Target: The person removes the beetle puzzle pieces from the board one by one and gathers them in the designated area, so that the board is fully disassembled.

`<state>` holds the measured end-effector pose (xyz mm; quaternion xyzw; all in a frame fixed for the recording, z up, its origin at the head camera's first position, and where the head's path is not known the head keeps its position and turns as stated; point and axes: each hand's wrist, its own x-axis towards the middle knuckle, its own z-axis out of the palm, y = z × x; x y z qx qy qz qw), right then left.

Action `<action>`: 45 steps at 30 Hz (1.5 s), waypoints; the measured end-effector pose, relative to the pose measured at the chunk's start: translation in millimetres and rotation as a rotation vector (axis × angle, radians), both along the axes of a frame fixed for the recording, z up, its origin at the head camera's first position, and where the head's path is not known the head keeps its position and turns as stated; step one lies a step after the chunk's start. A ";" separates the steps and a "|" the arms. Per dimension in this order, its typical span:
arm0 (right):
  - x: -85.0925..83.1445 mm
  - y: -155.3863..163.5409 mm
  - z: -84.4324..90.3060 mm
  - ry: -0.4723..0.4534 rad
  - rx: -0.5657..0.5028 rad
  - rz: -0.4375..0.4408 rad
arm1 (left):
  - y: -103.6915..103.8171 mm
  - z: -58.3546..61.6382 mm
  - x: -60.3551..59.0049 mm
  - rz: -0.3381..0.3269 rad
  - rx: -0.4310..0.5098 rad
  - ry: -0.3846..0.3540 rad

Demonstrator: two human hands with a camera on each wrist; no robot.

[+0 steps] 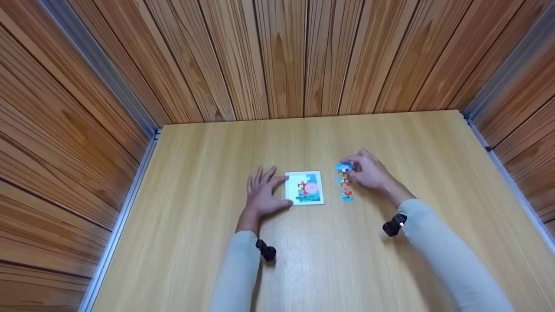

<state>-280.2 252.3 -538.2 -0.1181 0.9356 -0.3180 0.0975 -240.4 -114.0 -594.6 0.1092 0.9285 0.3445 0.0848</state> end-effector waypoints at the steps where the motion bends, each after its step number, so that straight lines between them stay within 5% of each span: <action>1: -0.2 1.0 1.2 -0.005 -0.004 -0.005 | 0.0 0.1 0.0 0.000 -0.001 0.001; 45: 0.4 30.3 -11.8 -0.001 -0.002 -0.053 | 1.9 7.3 3.4 0.000 -0.019 -0.005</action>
